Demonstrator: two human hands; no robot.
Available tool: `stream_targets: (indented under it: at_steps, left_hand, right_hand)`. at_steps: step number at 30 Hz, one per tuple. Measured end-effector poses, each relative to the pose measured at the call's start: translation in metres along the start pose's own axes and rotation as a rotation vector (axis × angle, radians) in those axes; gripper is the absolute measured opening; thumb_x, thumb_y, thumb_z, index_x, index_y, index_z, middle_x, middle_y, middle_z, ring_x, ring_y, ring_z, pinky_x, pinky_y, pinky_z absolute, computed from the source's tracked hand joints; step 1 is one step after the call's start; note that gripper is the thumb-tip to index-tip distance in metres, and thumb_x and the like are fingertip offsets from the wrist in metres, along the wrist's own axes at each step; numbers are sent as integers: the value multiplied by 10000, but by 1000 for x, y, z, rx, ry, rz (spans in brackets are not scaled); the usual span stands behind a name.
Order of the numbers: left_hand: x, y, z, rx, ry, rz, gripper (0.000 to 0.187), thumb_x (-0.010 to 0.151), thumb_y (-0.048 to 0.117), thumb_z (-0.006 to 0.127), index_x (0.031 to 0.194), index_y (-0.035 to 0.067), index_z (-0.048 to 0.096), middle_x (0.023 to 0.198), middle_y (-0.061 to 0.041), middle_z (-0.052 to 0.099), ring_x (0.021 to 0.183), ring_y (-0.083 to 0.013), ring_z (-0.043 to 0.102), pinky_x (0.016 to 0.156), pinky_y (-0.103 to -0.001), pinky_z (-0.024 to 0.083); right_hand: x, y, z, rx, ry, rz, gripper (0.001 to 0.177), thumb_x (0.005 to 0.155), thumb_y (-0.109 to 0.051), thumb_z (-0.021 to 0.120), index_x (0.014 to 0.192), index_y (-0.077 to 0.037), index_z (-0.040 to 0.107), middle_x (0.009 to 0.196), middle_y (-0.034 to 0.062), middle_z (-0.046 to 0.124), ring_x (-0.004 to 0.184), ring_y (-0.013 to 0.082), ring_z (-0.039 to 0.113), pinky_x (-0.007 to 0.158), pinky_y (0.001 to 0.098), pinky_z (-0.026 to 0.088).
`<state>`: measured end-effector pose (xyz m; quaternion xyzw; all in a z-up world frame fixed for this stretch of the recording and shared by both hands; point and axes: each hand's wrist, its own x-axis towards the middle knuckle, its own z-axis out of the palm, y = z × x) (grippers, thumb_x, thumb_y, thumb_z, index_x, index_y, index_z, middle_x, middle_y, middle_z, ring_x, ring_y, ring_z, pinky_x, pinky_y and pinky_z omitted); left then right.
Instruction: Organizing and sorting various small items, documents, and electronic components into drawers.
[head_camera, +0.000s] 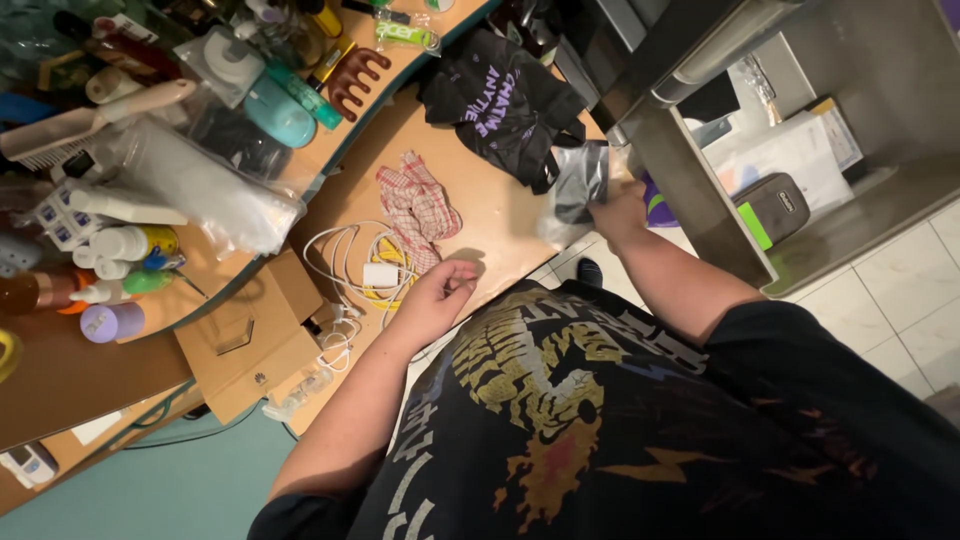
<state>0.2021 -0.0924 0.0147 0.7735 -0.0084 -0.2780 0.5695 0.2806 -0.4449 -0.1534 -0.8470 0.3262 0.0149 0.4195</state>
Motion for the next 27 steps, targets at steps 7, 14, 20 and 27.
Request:
stream_targets:
  at_steps: [7, 14, 20, 27]
  left_hand:
    - [8, -11, 5, 22, -5, 61, 299, 952, 111, 649, 1243, 46, 647, 1111, -30, 721, 921, -100, 641, 835, -253, 531]
    - [13, 3, 12, 10, -31, 80, 326, 958, 128, 650, 1277, 63, 639, 1133, -45, 713, 969, -119, 656, 864, -272, 541]
    - [-1, 51, 10, 160, 131, 278, 563, 893, 185, 727, 1414, 88, 538, 1441, -158, 549, 1327, -281, 543, 1039, -381, 476]
    - [-34, 121, 22, 363, 220, 638, 792, 821, 214, 776, 1527, 79, 442, 1671, -238, 304, 1544, -397, 332, 1231, -476, 300]
  right_hand:
    - [1, -11, 4, 170, -134, -24, 572, 738, -209, 817, 1199, 79, 641, 1155, 235, 747, 1044, 335, 758, 843, 424, 590]
    - [-46, -84, -47, -244, 65, -154, 1082, 639, -321, 921, 1492, 19, 350, 1323, 319, 480, 1179, 465, 474, 974, 511, 427]
    - [-74, -110, -86, -134, -87, -833, 550, 772, -218, 822, 1264, -61, 633, 1156, 153, 668, 1103, 327, 637, 944, 440, 520]
    - [-91, -158, -146, 189, -903, -731, 287, 904, -121, 703, 1180, -43, 682, 1014, 63, 729, 941, 134, 689, 857, 304, 576]
